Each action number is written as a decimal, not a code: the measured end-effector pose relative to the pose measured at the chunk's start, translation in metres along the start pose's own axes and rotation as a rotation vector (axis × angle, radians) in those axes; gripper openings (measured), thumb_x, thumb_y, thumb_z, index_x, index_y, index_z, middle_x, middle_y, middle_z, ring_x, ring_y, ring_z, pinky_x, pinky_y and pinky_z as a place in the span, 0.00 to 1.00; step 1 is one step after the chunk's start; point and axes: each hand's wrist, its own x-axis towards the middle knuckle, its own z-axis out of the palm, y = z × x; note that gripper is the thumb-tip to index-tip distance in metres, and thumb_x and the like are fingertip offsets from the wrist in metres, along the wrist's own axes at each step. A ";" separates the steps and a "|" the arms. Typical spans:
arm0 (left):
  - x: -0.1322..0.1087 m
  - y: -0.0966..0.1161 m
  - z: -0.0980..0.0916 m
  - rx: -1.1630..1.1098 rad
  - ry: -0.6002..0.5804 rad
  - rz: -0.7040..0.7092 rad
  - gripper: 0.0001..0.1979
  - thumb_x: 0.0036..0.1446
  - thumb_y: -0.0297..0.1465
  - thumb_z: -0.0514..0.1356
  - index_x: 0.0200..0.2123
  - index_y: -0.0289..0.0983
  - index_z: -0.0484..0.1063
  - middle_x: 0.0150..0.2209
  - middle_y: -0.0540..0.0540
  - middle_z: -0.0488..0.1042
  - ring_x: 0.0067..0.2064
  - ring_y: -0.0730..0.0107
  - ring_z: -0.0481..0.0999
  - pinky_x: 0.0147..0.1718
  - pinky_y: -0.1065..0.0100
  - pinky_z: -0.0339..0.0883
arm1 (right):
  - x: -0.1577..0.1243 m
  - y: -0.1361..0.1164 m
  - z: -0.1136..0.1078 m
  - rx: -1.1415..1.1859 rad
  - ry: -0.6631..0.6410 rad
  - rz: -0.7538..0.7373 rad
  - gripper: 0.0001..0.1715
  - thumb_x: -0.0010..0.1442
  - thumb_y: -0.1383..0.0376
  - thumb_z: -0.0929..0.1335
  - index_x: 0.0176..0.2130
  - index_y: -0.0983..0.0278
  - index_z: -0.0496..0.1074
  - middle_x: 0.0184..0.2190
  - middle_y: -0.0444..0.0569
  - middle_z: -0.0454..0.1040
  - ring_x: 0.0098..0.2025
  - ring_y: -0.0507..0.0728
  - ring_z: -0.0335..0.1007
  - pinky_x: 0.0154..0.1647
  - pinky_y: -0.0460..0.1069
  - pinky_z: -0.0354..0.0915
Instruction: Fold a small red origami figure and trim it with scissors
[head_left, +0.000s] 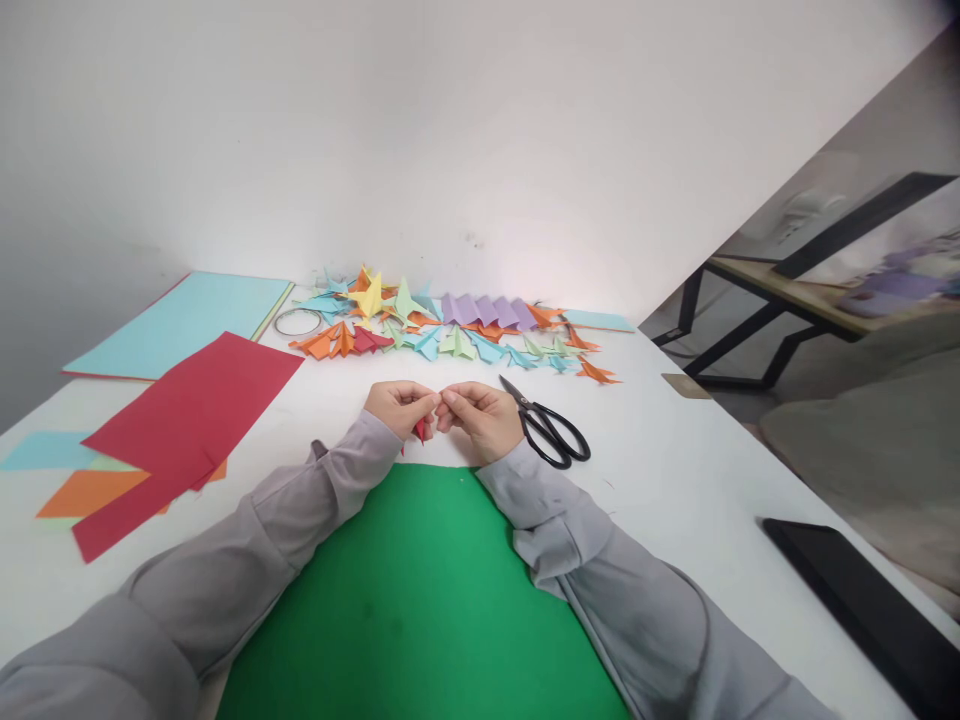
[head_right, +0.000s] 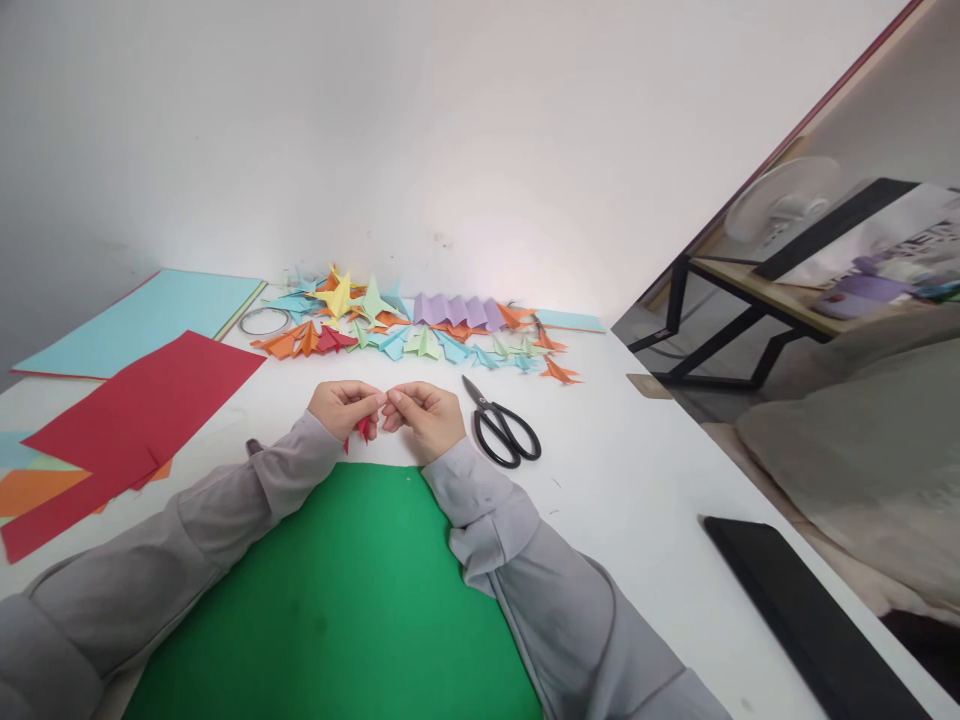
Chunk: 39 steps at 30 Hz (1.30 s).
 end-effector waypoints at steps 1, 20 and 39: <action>0.000 0.000 0.000 -0.002 0.002 0.003 0.09 0.40 0.32 0.63 0.20 0.32 0.69 0.12 0.54 0.66 0.12 0.76 0.66 0.10 0.74 0.61 | 0.000 0.000 0.000 -0.003 0.000 0.003 0.18 0.40 0.55 0.75 0.25 0.67 0.73 0.17 0.44 0.74 0.16 0.50 0.68 0.19 0.46 0.66; -0.001 0.014 -0.013 0.612 -0.032 0.631 0.08 0.50 0.29 0.56 0.23 0.33 0.72 0.19 0.50 0.68 0.18 0.78 0.66 0.17 0.74 0.59 | -0.002 -0.005 -0.001 -0.099 0.008 -0.258 0.12 0.45 0.63 0.74 0.33 0.62 0.74 0.21 0.43 0.74 0.20 0.51 0.70 0.22 0.48 0.68; 0.007 0.010 -0.029 1.325 -0.110 1.024 0.17 0.59 0.32 0.47 0.28 0.35 0.74 0.22 0.48 0.68 0.23 0.74 0.64 0.21 0.71 0.53 | -0.005 -0.010 -0.004 -0.779 -0.046 -0.628 0.06 0.56 0.65 0.66 0.31 0.60 0.74 0.27 0.48 0.74 0.30 0.54 0.69 0.30 0.50 0.68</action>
